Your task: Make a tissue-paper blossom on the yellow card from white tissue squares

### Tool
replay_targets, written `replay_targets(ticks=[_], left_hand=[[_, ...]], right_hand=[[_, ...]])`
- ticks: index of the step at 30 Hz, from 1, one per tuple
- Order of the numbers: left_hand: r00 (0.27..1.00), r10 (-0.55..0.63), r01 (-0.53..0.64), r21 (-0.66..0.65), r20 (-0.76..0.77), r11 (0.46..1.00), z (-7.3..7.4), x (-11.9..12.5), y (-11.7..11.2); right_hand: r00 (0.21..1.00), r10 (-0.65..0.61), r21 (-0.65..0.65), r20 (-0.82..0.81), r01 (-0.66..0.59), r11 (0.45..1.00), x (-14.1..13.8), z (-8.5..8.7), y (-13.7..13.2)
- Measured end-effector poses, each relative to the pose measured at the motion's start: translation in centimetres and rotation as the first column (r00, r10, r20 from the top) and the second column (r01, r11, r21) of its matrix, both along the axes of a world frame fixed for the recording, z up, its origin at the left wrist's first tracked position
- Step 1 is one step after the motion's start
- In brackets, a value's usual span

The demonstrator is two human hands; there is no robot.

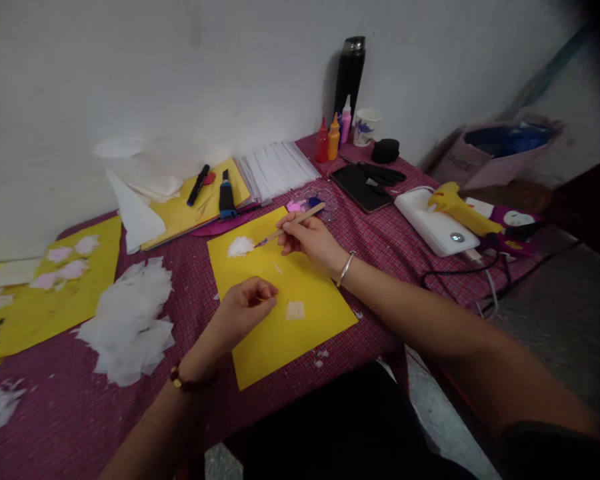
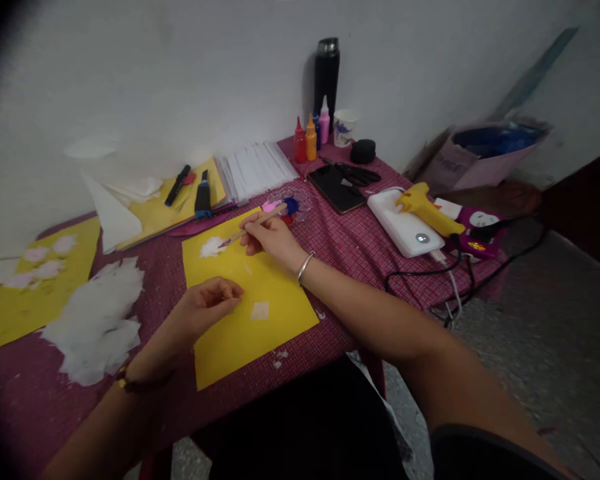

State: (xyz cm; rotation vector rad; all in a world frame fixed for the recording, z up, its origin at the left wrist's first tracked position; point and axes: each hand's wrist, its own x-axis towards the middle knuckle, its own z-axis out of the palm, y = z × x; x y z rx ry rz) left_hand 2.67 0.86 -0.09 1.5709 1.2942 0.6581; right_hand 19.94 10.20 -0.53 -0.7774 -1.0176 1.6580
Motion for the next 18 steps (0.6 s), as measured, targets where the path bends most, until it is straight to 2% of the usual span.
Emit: replay_targets(ticks=[2,3,5,8,10,12,14,15,17,18], left_hand=[[0.998,0.059,-0.059,0.015,-0.024,0.998,0.0,-0.5,0.1],[0.997,0.046,-0.044,0.029,-0.069,0.999,0.0,-0.4,0.1],[0.978,-0.053,0.067,0.061,-0.200,0.996,0.0,0.3,0.4],[0.882,-0.189,0.261,0.114,-0.431,0.959,0.3,2.0,0.7],[0.824,-0.219,0.329,0.126,-0.523,0.936,0.3,2.9,0.7],[0.819,-0.231,0.348,0.135,-0.525,0.928,0.3,3.1,0.8],[0.875,-0.218,0.301,0.135,-0.432,0.944,0.2,2.4,0.8],[0.917,-0.183,0.241,0.126,-0.355,0.962,0.2,1.7,0.8],[0.986,-0.029,0.043,0.088,-0.164,0.995,0.3,0.2,0.7],[0.994,0.079,-0.075,0.063,-0.069,0.995,0.4,-0.5,0.6]], right_hand=[[1.000,0.015,0.028,0.001,-0.015,0.999,0.1,0.3,-0.1],[1.000,0.021,0.037,0.008,-0.022,0.999,0.1,0.4,-0.2],[0.999,0.028,0.040,0.026,-0.029,0.999,0.1,0.5,-0.3],[0.999,0.029,0.033,0.042,-0.030,0.999,0.2,0.7,-0.3],[0.999,0.027,0.035,0.043,-0.029,0.999,0.3,0.8,-0.2],[0.999,0.031,0.039,0.041,-0.032,0.999,0.3,0.9,-0.2],[0.999,0.028,0.048,0.026,-0.029,0.998,0.4,1.0,-0.2],[1.000,0.025,0.054,0.010,-0.025,0.998,0.5,1.0,-0.3],[0.999,0.029,0.069,-0.030,-0.026,0.997,0.6,1.1,-0.5],[0.998,0.042,0.081,-0.046,-0.038,0.996,0.6,1.2,-0.7]])
